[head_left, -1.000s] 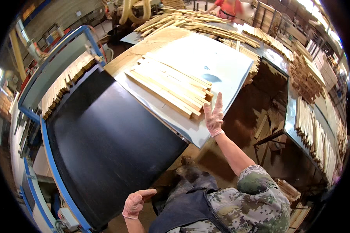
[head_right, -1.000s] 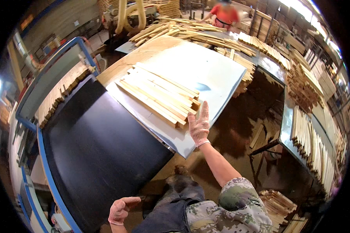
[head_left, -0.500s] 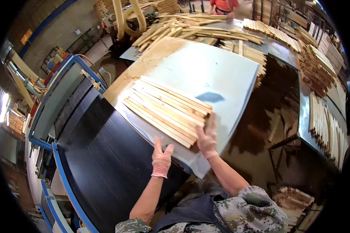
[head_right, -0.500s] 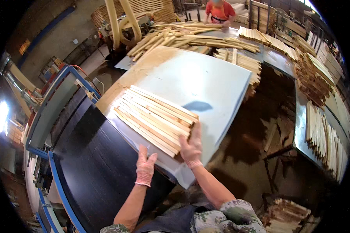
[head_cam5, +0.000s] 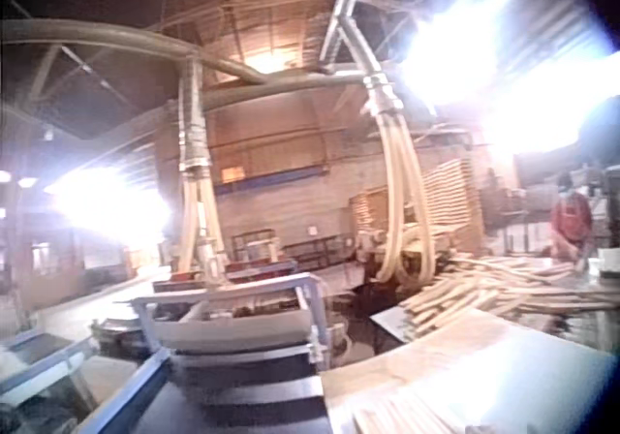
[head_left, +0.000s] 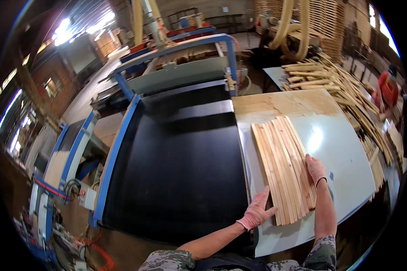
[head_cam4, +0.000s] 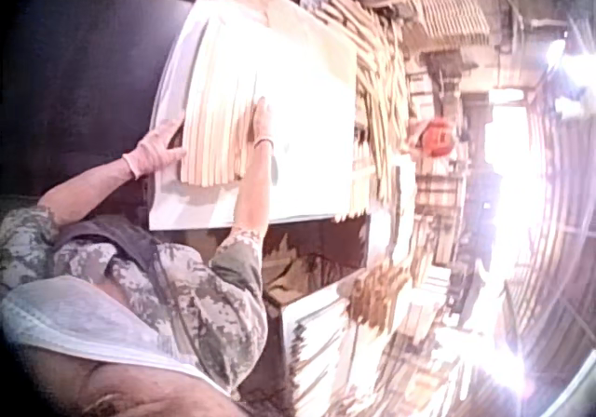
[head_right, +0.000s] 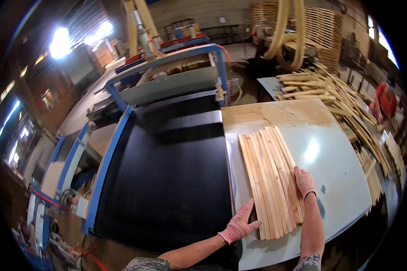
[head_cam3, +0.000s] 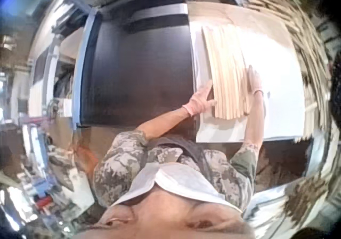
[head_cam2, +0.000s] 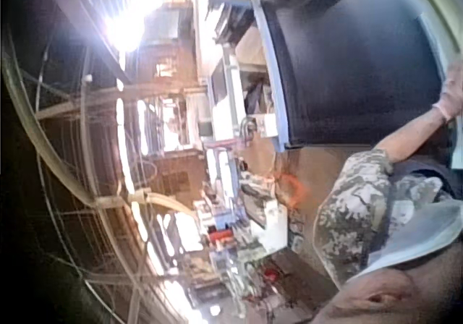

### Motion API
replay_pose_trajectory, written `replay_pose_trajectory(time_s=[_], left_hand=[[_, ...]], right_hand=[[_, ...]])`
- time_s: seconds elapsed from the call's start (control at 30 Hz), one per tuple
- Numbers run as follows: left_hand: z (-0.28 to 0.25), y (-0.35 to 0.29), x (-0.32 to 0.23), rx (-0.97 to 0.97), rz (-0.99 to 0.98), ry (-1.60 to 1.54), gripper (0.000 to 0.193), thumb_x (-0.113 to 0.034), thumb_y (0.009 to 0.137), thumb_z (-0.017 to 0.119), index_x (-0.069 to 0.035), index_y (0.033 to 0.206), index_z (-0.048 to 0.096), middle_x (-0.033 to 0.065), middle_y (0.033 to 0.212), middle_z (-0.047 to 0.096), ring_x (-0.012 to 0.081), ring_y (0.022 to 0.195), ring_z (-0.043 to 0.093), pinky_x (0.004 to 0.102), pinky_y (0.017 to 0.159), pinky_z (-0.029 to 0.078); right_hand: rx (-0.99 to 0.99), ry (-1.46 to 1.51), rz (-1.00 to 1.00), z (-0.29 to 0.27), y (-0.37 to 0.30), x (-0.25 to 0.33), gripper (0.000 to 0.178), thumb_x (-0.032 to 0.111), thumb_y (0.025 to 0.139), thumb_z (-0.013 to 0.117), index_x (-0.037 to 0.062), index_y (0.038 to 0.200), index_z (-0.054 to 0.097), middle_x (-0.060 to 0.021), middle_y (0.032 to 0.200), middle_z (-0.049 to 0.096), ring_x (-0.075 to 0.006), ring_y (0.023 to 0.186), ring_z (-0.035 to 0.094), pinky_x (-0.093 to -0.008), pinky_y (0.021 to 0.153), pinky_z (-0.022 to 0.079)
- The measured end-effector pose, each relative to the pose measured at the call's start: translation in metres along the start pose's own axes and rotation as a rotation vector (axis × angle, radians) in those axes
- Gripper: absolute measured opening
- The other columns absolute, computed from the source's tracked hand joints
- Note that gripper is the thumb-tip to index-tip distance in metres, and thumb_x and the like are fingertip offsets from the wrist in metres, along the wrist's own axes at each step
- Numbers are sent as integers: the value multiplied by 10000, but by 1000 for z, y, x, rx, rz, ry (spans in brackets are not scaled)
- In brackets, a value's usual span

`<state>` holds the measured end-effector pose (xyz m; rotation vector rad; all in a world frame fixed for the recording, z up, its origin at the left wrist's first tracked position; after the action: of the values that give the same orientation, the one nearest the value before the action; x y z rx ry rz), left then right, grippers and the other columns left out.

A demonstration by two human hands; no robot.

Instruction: The person gathers small wooden slats from a metal table and places them onto a moving conveyor belt. They repeatedly pick up handfuls of the slats, align them, and feed them into the machine, while other workers are visible in the background.

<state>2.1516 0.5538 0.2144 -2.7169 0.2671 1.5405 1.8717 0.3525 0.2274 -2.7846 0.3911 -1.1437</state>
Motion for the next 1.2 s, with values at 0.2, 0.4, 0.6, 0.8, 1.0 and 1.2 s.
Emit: replay_pose_trajectory(time_s=[0.2,0.4,0.6,0.8,1.0,1.2], left_hand=[[-5,-16,23,-91,-41,-13,1010,-432,940,772,6,1694,262,329,1693,335,459,1583,336,451,1313,283],[-89,-95,67,-124,-187,61,977,-453,931,761,-30,1683,302,382,1689,296,535,1575,302,483,1310,285],[-246,-196,118,-233,-269,396,915,-501,892,771,-42,1610,441,405,1613,396,535,1475,427,524,1275,320],[-418,-294,167,-250,-426,711,905,-570,895,739,-23,1573,494,373,1631,396,518,1507,398,612,1277,264],[-519,-379,249,-348,-667,792,1034,-663,958,655,49,1643,351,311,1743,272,448,1649,196,564,1356,85],[-543,-406,264,-470,-599,808,934,-597,950,675,32,1598,437,306,1702,358,451,1620,269,572,1347,133]], right_hand=[[-11,-363,-75,42,-12,51,785,669,991,564,-70,1184,750,-330,1194,735,-479,1180,696,-523,1012,544],[-19,-371,-254,124,-101,113,677,585,940,689,-68,1102,763,-329,1055,747,-488,1061,713,-528,957,550],[257,-124,-327,255,-221,214,489,437,943,752,-8,1145,755,-201,1005,785,-362,952,738,-473,880,564],[551,268,-401,392,-343,330,410,303,991,729,25,1291,713,-120,1091,788,-215,1016,728,-400,939,560],[955,719,-498,535,-454,430,703,262,1022,731,-2,1597,425,-196,1392,677,-234,1266,647,-358,1112,488],[760,124,-661,589,-495,478,821,325,1060,683,9,1705,285,-237,1597,548,-259,1478,518,-362,1220,405]])
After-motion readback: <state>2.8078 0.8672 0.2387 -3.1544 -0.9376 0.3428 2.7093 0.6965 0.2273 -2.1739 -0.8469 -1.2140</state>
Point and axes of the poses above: each hand's wrist, its own y-axis towards the middle knuckle, its own z-axis out of the palm, x = y × z, the point moved 10 cm from there along y, towards the middle knuckle
